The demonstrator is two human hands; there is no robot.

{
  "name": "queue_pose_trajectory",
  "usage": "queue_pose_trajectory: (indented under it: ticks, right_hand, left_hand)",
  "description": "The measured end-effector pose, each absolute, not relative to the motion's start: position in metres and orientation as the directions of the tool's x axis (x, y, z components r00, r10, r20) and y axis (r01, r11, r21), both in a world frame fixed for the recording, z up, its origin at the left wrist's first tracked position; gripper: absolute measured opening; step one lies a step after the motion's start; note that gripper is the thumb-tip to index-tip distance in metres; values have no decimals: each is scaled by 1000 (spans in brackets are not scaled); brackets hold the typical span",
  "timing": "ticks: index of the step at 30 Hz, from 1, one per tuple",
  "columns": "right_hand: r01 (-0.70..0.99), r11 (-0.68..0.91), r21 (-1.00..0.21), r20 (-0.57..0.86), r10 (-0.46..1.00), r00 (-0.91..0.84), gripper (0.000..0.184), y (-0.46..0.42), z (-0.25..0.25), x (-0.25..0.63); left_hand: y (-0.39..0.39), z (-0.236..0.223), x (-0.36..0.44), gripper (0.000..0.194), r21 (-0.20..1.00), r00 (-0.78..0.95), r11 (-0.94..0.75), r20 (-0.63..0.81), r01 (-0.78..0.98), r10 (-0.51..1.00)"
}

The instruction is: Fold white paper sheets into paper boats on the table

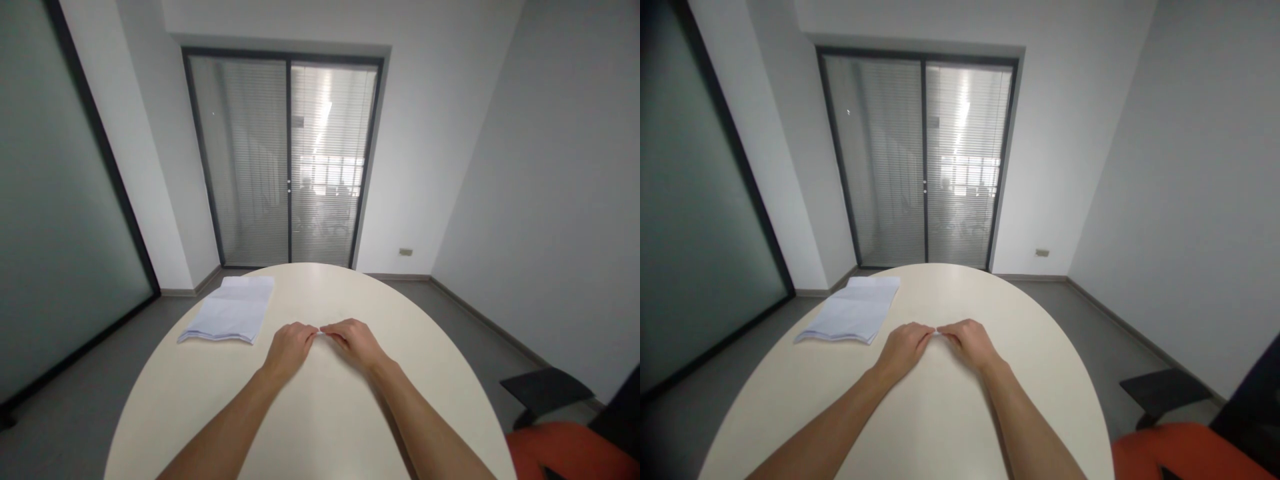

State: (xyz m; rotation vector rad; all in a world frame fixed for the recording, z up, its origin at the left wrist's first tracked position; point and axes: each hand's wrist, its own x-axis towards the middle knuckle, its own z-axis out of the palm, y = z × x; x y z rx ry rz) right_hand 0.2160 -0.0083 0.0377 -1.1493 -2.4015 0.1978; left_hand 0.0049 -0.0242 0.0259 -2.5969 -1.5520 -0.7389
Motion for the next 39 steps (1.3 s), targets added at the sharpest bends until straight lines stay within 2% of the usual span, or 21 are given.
queue_pose_trajectory:
  ticks: [4,13,18,27,32,39]
  right_hand:
    - [698,622,-354,330,782,-529,33,-6,34,215]
    - [680,597,-426,336,802,-494,36,-6,32,222]
    - [696,583,-418,342,811,-474,47,-4,30,223]
    - [666,625,-408,325,781,-534,65,2,22,226]
    - [664,655,-361,359,754,-550,62,4,22,231]
    - [715,590,-375,289,807,-514,58,5,21,238]
  left_hand:
    - [-22,26,4,26,183,394,-498,412,848,821]
    - [-21,25,4,26,215,328,-467,470,858,819]
    - [-19,21,3,25,228,324,-461,457,857,828]
    - [-19,19,2,26,298,326,-425,327,855,887]
    - [-20,19,1,28,331,301,-389,289,860,909]
    - [-16,11,-2,28,333,248,-325,252,885,935]
